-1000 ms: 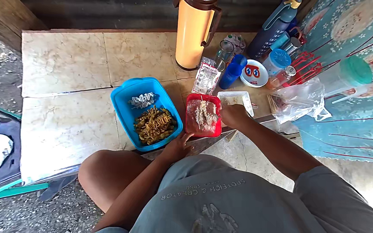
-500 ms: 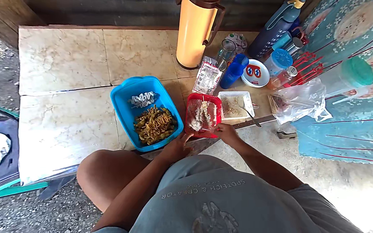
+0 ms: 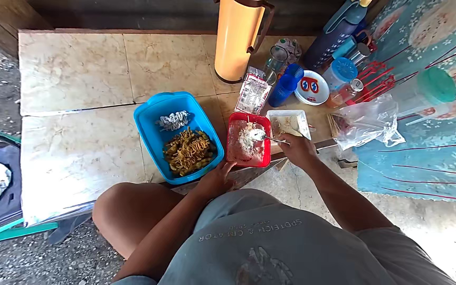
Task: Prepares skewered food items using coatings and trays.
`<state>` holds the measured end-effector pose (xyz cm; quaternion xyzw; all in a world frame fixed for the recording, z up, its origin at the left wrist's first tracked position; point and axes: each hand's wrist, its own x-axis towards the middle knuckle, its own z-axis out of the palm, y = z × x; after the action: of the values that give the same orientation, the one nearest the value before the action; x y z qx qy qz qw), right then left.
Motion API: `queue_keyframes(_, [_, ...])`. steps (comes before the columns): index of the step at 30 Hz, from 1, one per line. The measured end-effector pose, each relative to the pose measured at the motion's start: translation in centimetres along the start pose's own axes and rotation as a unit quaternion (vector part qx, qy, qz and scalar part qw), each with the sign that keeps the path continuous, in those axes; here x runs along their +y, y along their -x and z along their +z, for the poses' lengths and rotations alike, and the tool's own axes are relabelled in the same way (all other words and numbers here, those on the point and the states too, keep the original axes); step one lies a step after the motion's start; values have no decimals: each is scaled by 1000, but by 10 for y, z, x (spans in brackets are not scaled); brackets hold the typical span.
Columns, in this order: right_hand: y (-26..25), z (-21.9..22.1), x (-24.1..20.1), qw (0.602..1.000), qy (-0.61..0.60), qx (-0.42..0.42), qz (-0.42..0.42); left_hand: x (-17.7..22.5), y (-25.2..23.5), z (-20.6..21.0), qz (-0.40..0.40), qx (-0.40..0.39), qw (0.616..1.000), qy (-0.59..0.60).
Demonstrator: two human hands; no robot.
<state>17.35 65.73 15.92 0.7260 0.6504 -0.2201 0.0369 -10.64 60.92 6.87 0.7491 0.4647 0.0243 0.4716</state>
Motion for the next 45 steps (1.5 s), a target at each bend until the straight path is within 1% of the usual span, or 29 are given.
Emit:
queue_keyframes(3, [1,17,-23,991,135,-16,-9,1,0,-1,-2,-2,1000,1])
queue_keyframes(5, [6,31,-34,985,166,-19,-38,3,0,-2,-2,-3,1000,0])
queue_keyframes(8, [19,18,-51,984,162,-74,-29,1,0,-1,2,0,1000,2])
queue_keyframes(10, [16,9,-44,987,151,-48,-17,-2,1,0,4,-2,1000,1])
queue_keyframes(13, [-4,2,-33,985,170,-4,22,-3,-1,0,0,-5,1000,1])
queue_keyframes(17, [-36,21,-30,986,167,-10,20,-3,-2,1,-3,-1,1000,-2])
queue_keyframes(20, [-53,36,-31,995,88,-30,27,-5,-3,3,5,11,1000,8])
queue_keyframes(22, [-63,45,-30,999,14,-35,-2,-3,-1,1,-2,11,1000,13])
queue_keyframes(25, [-79,54,-31,998,-25,-46,-45,-1,1,0,-6,11,1000,11])
queue_keyframes(26, [-83,53,-33,997,-13,-51,-57,-2,1,0,-4,13,1000,12])
queue_keyframes(28, [-84,46,-47,994,72,-54,-57,-2,2,1,0,16,1000,19])
queue_keyframes(29, [-84,45,-53,992,103,-40,-60,-3,2,1,0,16,1000,22])
queue_keyframes(32, [-93,51,-59,991,97,-5,-89,-4,2,4,2,21,999,26])
queue_keyframes(34, [-97,51,-55,991,70,-15,-114,-3,3,3,2,21,999,24])
queue_keyframes(38, [-89,27,-35,990,21,-34,-135,-3,3,2,6,15,1000,25])
queue_keyframes(42, [-76,11,-12,979,49,40,-192,-5,1,1,7,12,1000,19])
queue_keyframes(45, [-67,-2,-3,975,91,43,-198,-4,0,0,3,6,1000,18])
